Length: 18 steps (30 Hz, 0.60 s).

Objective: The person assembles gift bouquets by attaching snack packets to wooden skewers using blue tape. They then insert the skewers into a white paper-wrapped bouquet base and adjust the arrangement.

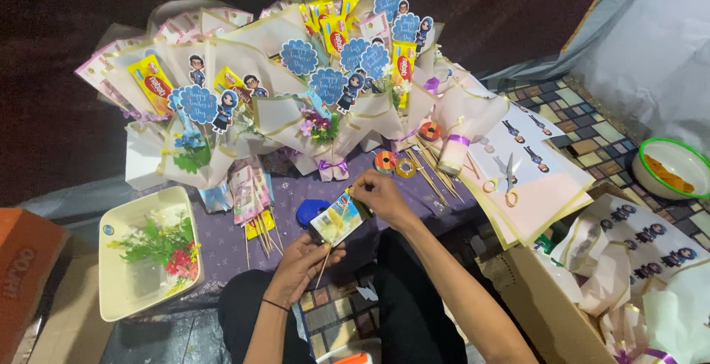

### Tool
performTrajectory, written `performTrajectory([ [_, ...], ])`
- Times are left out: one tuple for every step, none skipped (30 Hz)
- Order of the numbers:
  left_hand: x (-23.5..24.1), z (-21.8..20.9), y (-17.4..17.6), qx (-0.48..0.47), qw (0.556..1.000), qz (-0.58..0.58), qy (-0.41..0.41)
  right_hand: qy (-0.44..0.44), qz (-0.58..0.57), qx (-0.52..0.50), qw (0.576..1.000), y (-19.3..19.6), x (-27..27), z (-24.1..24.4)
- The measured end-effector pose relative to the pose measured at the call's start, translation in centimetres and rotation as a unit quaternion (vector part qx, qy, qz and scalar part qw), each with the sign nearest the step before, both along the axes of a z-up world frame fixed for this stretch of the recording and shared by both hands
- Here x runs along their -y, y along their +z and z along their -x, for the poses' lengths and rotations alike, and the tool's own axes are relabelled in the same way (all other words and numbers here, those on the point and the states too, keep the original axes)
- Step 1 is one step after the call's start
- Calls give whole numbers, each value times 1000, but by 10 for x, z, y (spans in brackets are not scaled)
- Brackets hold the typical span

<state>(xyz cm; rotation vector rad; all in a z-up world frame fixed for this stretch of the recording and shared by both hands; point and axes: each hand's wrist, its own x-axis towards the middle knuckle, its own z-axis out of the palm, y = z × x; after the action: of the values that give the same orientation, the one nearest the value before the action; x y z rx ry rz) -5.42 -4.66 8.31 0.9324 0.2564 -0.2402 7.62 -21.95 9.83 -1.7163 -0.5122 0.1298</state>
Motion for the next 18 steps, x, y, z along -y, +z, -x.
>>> performTrajectory([
  [0,-2,-3,2,1000,-1,-1,-1,-1,2,1000,0,0,-2],
  [0,-2,-6,12,1000,5,4,-11,-4,-2,1000,-1,0,-2],
  [0,-3,-10,22,1000,12,9,-22,-7,-6,1000,-1,0,-2],
  [0,-4,-12,22,1000,11,9,-22,-7,-6,1000,-3,1,-3],
  [0,-4,-13,19,1000,-4,14,-20,-8,-8,1000,-4,2,-3],
  [0,-5,-15,16,999,-19,20,-16,-8,-9,1000,-5,2,-4],
  [-1,-6,-21,17,999,-19,21,-15,-8,-8,1000,-2,1,-3],
  [-1,-7,-28,25,999,-17,28,-30,8,-23,999,0,1,-1],
  [-2,-7,-35,33,999,-16,36,-45,24,-38,998,2,0,1],
  [-1,-8,-36,33,999,-16,35,-45,24,-38,998,-1,0,0],
  [0,-8,-36,25,998,-29,44,-48,24,-42,998,-3,0,-1],
  [1,-7,-37,16,998,-42,53,-50,25,-47,997,-6,0,-1],
  [1,-7,-37,15,998,-41,54,-50,26,-48,997,-8,0,0],
  [1,-7,-38,4,998,-40,58,-48,22,-40,998,-9,0,-1],
  [1,-7,-38,-8,997,-39,62,-47,19,-32,998,-10,-1,-1],
  [1,-7,-36,-6,997,-39,62,-47,19,-30,998,-7,-1,0],
  [2,-7,-34,-14,996,-59,70,-47,20,-43,998,-5,-1,1],
  [2,-7,-32,-22,994,-79,78,-48,20,-56,997,-3,-2,2],
])
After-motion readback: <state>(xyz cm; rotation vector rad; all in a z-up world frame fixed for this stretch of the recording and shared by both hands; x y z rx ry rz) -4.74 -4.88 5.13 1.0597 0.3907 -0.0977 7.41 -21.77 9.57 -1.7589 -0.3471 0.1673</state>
